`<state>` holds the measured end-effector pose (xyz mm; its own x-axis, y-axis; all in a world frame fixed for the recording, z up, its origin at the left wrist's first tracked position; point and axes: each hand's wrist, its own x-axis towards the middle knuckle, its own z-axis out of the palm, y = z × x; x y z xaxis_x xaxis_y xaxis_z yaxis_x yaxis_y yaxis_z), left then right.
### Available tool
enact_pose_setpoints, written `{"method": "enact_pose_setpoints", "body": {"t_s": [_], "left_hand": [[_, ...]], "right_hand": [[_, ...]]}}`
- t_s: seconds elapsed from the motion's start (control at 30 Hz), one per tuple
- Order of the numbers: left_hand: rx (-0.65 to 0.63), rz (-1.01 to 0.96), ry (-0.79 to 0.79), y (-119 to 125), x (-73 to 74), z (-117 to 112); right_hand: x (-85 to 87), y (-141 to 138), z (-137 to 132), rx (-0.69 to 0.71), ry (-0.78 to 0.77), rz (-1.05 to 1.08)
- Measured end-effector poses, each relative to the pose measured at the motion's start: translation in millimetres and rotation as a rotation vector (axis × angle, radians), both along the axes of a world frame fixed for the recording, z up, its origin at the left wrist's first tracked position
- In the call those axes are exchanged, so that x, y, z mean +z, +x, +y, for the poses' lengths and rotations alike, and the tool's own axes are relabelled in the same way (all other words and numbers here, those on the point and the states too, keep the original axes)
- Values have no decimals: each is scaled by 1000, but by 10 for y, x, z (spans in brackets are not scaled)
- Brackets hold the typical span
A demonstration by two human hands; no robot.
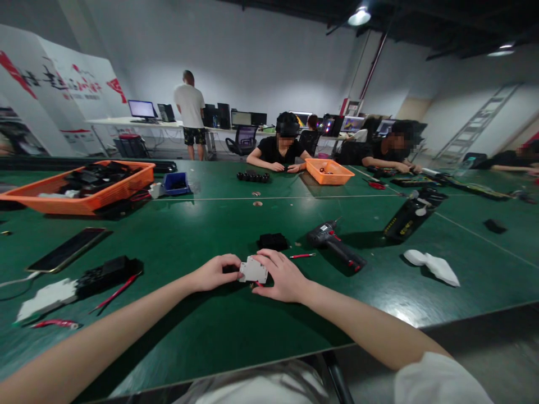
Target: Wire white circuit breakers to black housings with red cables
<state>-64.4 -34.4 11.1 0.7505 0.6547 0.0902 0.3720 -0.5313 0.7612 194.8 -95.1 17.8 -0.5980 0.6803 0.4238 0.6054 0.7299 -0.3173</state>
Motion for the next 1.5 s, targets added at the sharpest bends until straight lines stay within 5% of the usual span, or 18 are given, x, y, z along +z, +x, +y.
{"method": "enact_pose_setpoints", "body": {"t_s": [0.3,0.6,0.93,1.1,1.3,1.5], "left_hand": [[120,-194,-325,-78,-91,84],[264,10,196,-46,-171,45],[219,33,255,-11,-168,16],[294,16,324,-18,-100,-129],[151,37,692,-84,-45,-226],[32,85,778,-57,19,-256]], "right_hand": [[-134,81,142,-92,-180,54],[-32,326,174,68,-201,26],[-90,6,60,28,-42,-51],[-60,-50,16,192,88,-220],[9,153,82,227,25,-199],[97,484,211,39,-6,-160]]}}
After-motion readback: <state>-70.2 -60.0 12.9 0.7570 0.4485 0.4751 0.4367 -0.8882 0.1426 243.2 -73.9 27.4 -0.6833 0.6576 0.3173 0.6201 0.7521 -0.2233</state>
